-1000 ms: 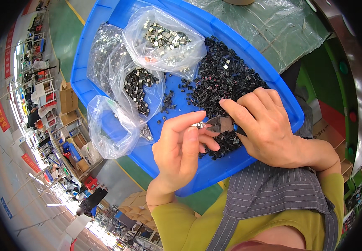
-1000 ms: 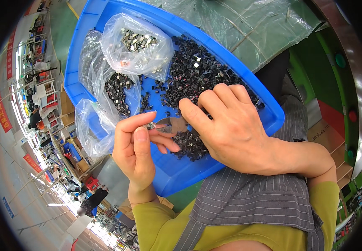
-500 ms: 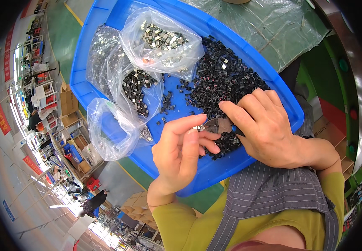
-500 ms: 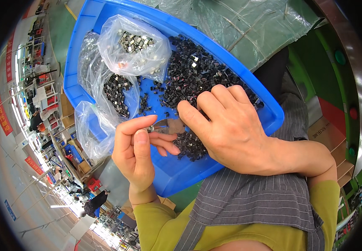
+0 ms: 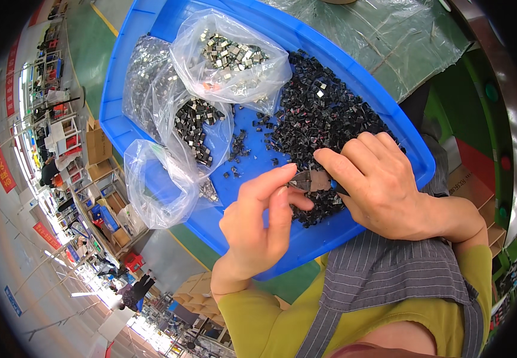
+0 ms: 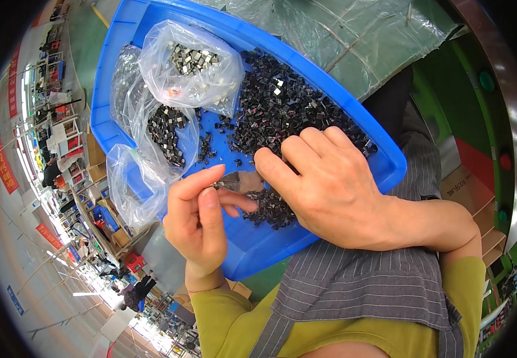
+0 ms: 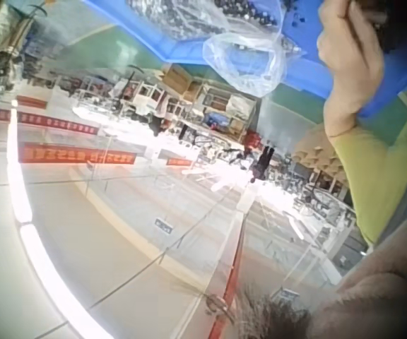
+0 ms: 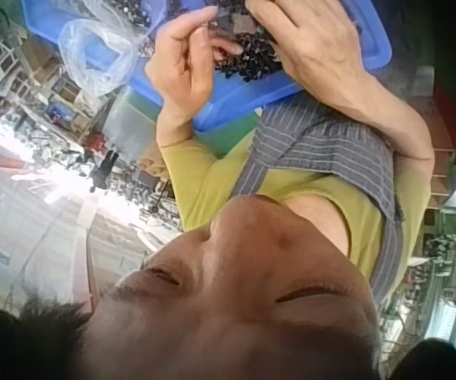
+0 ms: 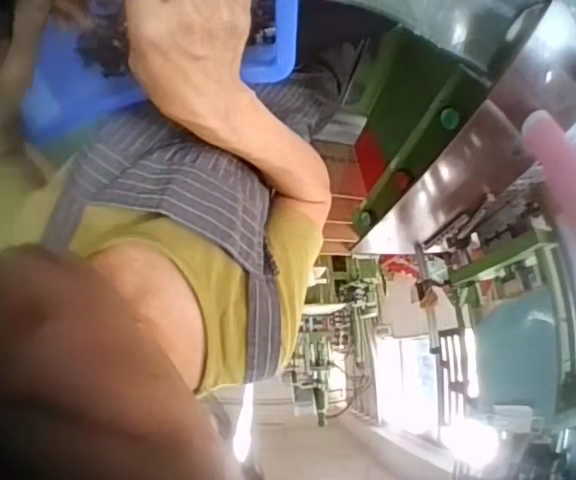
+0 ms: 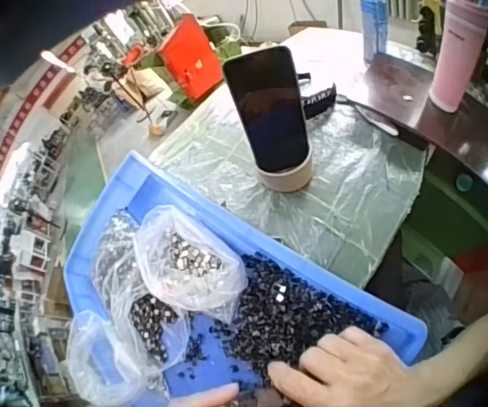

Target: Using pliers to process or sort small black components in a blue tray.

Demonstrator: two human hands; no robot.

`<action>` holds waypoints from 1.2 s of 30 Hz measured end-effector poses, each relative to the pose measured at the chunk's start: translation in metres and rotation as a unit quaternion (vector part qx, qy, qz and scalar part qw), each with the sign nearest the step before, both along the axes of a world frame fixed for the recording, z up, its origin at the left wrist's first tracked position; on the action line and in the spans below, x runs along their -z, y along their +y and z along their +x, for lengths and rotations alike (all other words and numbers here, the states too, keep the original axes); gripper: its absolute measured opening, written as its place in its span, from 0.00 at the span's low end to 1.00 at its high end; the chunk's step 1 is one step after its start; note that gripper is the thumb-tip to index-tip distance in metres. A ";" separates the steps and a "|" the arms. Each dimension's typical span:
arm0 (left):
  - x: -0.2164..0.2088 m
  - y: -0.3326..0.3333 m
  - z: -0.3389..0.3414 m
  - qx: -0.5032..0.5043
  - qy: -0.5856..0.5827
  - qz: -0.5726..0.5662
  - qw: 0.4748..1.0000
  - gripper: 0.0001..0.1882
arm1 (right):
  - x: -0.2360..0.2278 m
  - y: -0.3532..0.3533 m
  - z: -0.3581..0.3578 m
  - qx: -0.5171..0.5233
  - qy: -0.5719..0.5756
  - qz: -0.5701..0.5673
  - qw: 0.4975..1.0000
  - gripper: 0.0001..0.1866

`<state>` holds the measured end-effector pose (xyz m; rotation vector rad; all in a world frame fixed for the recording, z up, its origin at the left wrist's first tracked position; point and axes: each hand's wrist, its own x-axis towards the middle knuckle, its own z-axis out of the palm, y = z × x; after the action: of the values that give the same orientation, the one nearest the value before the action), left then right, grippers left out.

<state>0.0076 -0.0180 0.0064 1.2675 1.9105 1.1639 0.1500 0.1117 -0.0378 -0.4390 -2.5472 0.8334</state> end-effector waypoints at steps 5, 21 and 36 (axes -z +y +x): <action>0.006 0.003 0.005 0.005 0.151 0.030 0.988 0.13 | 0.000 0.001 0.001 -0.009 0.001 -0.008 1.000 0.15; 0.006 0.004 0.006 -0.060 -0.007 -0.003 0.998 0.12 | 0.000 0.001 0.001 -0.027 0.027 -0.027 0.999 0.13; 0.002 0.004 -0.008 -0.007 -0.347 0.007 0.938 0.14 | -0.008 0.015 -0.001 -0.169 -0.063 -0.426 0.886 0.12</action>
<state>-0.0005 -0.0144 0.0047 0.6990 1.3781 1.3951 0.1489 0.1271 -0.0298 -0.2927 -2.2614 2.1292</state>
